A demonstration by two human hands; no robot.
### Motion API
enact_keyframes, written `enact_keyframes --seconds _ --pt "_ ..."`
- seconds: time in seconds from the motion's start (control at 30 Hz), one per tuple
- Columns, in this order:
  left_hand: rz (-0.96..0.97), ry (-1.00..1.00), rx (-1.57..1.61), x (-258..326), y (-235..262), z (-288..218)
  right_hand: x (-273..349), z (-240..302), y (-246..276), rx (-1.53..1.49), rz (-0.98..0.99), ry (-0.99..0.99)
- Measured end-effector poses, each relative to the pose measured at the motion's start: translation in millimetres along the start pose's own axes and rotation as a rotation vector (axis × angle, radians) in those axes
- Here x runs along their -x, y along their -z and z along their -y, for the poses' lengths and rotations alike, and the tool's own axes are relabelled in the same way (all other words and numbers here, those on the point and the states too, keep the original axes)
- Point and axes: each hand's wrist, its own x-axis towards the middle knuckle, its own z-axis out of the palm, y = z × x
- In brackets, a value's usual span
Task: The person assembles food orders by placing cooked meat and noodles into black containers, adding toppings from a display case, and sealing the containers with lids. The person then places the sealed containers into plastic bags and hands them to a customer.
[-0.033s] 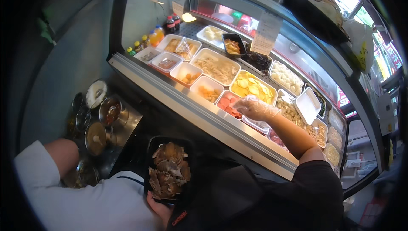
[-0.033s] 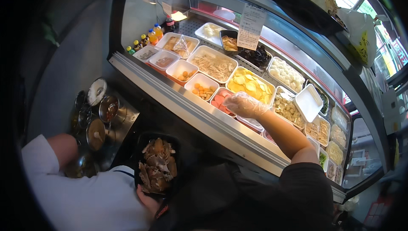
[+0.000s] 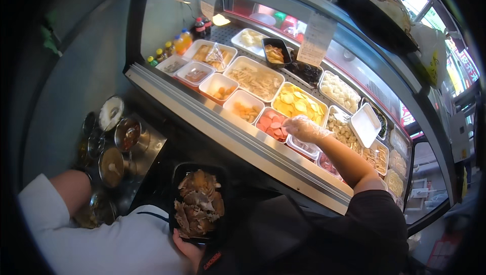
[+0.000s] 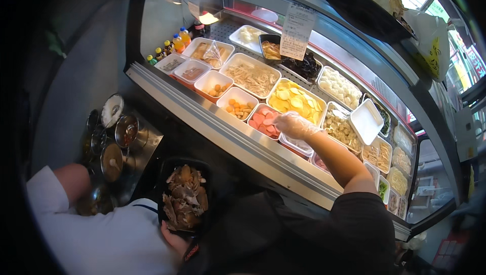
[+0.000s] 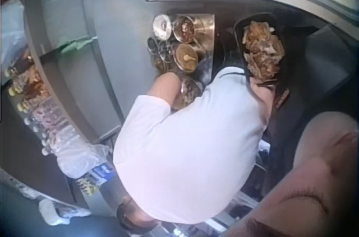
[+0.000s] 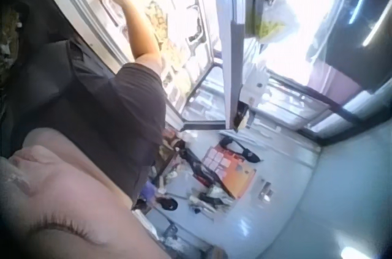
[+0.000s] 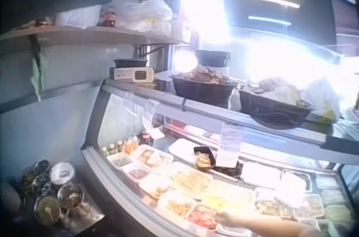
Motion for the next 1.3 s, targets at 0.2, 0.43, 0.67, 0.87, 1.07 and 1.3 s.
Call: enact_keyframes --seconds 0.2,0.43,0.67,0.87,1.07,1.3 --pt "-0.067 -0.044 -0.081 16.6 -61.6 19.7 -15.2 -238.8 -2.5 0.188 -0.45 -0.446" --pt "-0.177 -0.081 -0.008 -10.5 -125.7 44.3 -80.9 -232.4 3.4 -0.008 -0.402 -0.441" --pt "-0.25 -0.112 -0.094 -10.1 -142.0 40.0 -113.2 -206.1 2.2 -0.101 -0.252 -0.529" --pt "-0.222 -0.096 -0.019 -10.4 -143.0 41.2 -99.9 -221.6 -7.0 -0.044 -0.392 -0.422" --pt "-0.156 -0.06 -0.024 -7.3 -143.1 32.3 -77.2 -224.5 -9.8 0.169 -0.57 -0.18" --pt "-0.121 -0.063 -0.025 1.8 -139.0 27.3 -81.9 -181.8 -5.6 0.277 -0.348 -0.166"
